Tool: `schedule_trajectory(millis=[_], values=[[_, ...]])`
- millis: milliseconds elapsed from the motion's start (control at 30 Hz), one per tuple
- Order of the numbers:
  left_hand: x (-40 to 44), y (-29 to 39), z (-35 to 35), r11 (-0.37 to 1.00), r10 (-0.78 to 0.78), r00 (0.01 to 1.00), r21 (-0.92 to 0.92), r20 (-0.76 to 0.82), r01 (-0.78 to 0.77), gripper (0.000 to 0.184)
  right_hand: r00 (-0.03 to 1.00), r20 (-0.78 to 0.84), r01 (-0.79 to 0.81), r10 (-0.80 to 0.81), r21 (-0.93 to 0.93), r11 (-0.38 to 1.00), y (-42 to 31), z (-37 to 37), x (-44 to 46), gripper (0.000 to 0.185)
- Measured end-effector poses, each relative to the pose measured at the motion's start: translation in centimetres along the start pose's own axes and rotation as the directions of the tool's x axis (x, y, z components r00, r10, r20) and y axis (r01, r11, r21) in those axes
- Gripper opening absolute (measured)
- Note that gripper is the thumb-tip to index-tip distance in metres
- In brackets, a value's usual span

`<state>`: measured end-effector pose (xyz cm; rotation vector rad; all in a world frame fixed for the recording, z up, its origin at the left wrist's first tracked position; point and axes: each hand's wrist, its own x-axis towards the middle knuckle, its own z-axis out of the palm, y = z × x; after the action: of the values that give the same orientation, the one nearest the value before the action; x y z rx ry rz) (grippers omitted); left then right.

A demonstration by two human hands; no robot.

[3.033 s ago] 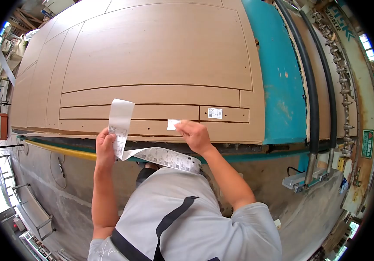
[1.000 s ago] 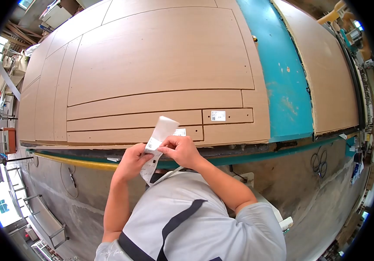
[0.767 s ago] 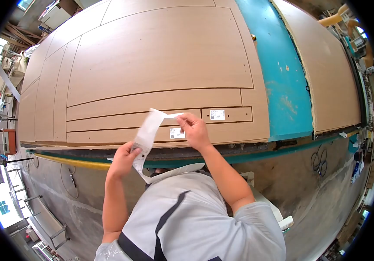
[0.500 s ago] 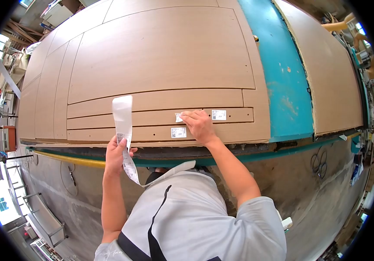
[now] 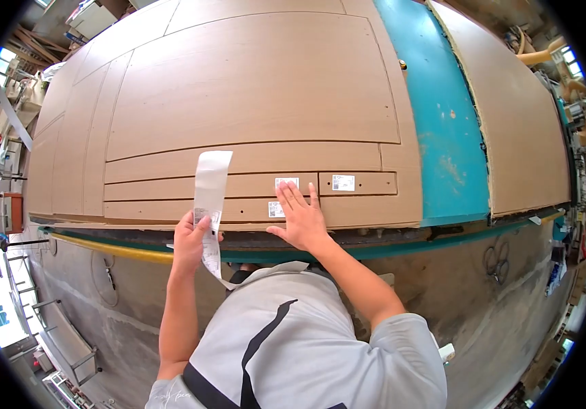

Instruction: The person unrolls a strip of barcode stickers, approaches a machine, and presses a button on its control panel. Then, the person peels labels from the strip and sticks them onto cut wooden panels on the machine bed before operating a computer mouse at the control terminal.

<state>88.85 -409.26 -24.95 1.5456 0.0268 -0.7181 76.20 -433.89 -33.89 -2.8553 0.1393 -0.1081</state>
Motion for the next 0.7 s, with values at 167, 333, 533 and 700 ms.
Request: schedule_trajectory(millis=[167,333,533,700], values=[[0.0,-0.7,0.7,0.998,0.056,0.997,0.012,-0.045,-0.055,0.016,0.976,0.103,-0.175,0.194,-0.168,0.97,-1.3,-3.3,-1.2,0.083],[0.2,-1.8,1.5,0.983,0.119,0.989,0.15,-0.083,-0.106,0.024,0.989,-0.128,0.004,0.075,0.528,0.849,-4.7,-8.1,-0.2,0.066],[-0.1,-0.9,3.4,0.993,0.081,0.995,0.095,-0.06,-0.075,0.025,0.983,-0.154,0.17,-0.097,0.59,0.789,-7.2,-7.1,1.4,0.059],[-1.7,-0.8,3.1,0.998,0.032,0.99,0.053,0.137,-0.04,0.019,0.996,-0.067,0.009,0.065,0.761,0.648,-6.1,-6.8,0.9,0.04]])
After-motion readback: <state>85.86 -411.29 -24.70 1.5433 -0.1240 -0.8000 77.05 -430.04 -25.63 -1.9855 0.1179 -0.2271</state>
